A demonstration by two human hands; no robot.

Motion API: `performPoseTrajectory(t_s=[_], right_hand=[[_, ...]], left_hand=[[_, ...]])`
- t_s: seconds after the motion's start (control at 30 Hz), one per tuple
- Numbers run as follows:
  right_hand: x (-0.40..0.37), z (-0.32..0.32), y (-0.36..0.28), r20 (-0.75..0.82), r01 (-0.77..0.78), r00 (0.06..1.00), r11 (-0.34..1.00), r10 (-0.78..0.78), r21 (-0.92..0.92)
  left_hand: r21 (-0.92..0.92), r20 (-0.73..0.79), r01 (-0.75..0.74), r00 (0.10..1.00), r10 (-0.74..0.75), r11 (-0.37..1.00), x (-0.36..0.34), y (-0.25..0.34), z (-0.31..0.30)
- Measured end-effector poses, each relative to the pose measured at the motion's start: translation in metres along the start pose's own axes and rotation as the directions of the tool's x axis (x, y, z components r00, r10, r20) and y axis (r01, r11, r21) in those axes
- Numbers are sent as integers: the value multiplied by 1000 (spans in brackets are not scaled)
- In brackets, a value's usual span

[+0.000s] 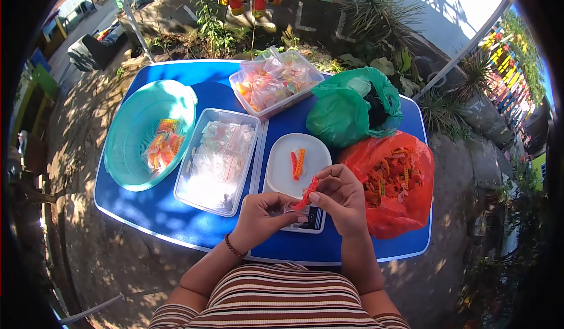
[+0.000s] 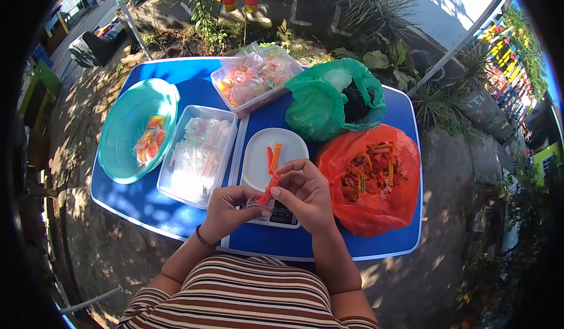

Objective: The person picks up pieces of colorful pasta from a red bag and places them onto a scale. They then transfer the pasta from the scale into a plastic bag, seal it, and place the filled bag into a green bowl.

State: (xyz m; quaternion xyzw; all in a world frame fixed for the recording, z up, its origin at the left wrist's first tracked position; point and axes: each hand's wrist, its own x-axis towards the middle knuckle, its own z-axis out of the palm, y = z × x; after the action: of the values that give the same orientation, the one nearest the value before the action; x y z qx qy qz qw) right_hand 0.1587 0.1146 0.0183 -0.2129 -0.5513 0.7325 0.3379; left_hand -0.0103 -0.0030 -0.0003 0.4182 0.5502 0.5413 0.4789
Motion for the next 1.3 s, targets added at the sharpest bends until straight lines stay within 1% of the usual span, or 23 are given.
performPoseTrajectory(t_s=[0.07,0.13,0.17,0.23,0.27,0.33,0.37,0.43,0.47,0.53,0.57,0.6,0.63,0.67,0.7,0.77,0.83,0.93,1.03,1.13,1.23,1.3], right_hand=[[0,-1,0,24,11,1000,985,-7,-171],[0,4,-6,29,-1,1000,983,6,-183],[-1,6,-8,31,-8,999,982,14,-189],[0,-4,0,125,80,991,939,-40,-335],[0,-7,2,175,127,983,906,-60,-403],[-1,-3,2,194,217,972,823,-132,-526],[-1,-1,1,208,259,964,771,-167,-582],[-2,0,-7,271,290,951,727,-148,-623],[-2,0,-10,302,306,944,704,-136,-641],[3,-10,-9,352,363,922,677,-161,-640],[6,-13,-7,376,391,910,662,-175,-639],[12,-19,5,216,229,968,792,-126,-565],[19,-24,21,60,70,997,890,-48,-451],[24,-28,31,-83,-80,995,950,58,-301],[32,-19,23,-177,-111,984,812,10,-573],[39,-16,39,-96,-15,990,583,-107,-812],[42,-3,47,-17,49,975,286,-224,-957],[43,-2,68,-70,23,961,325,-269,-946],[37,-8,70,-116,-4,957,390,-265,-921],[34,-16,66,-72,55,907,286,-415,-957],[29,-15,45,-97,88,856,329,-507,-940],[23,-12,29,-116,148,861,462,-495,-874]], left_hand=[[-24,27,-6,1000,7,1000,0,3,1],[-23,59,-1,998,2,1000,1,5,1],[-91,72,6,997,1,996,1,4,1],[-224,97,20,995,2,974,2,-2,0],[-228,94,28,996,-6,973,2,-2,-1],[-237,89,44,996,-23,970,3,-1,-5],[-212,90,29,996,-10,977,4,-3,-7],[-163,90,0,996,15,987,5,-10,-10],[-159,93,19,996,-5,987,4,-11,-10],[-150,101,61,994,-46,987,3,-14,-9],[-179,88,70,995,-54,981,2,-16,-7],[-209,77,77,995,-62,975,1,-18,-5],[-238,65,83,995,-69,968,1,-19,-4],[-284,52,114,993,-104,952,1,-20,-4],[-329,40,144,989,-139,933,1,-21,-4],[-392,14,167,984,-176,905,1,-20,-5],[-431,-17,161,982,-186,888,-1,-21,-4],[-396,-32,114,990,-138,911,-1,-25,-7],[-364,-56,116,988,-146,924,-1,-28,-9],[-302,-55,97,991,-119,948,2,-34,-12],[-347,-50,60,995,-83,936,5,-38,-11],[-318,-80,36,995,-64,947,5,-39,-9]])
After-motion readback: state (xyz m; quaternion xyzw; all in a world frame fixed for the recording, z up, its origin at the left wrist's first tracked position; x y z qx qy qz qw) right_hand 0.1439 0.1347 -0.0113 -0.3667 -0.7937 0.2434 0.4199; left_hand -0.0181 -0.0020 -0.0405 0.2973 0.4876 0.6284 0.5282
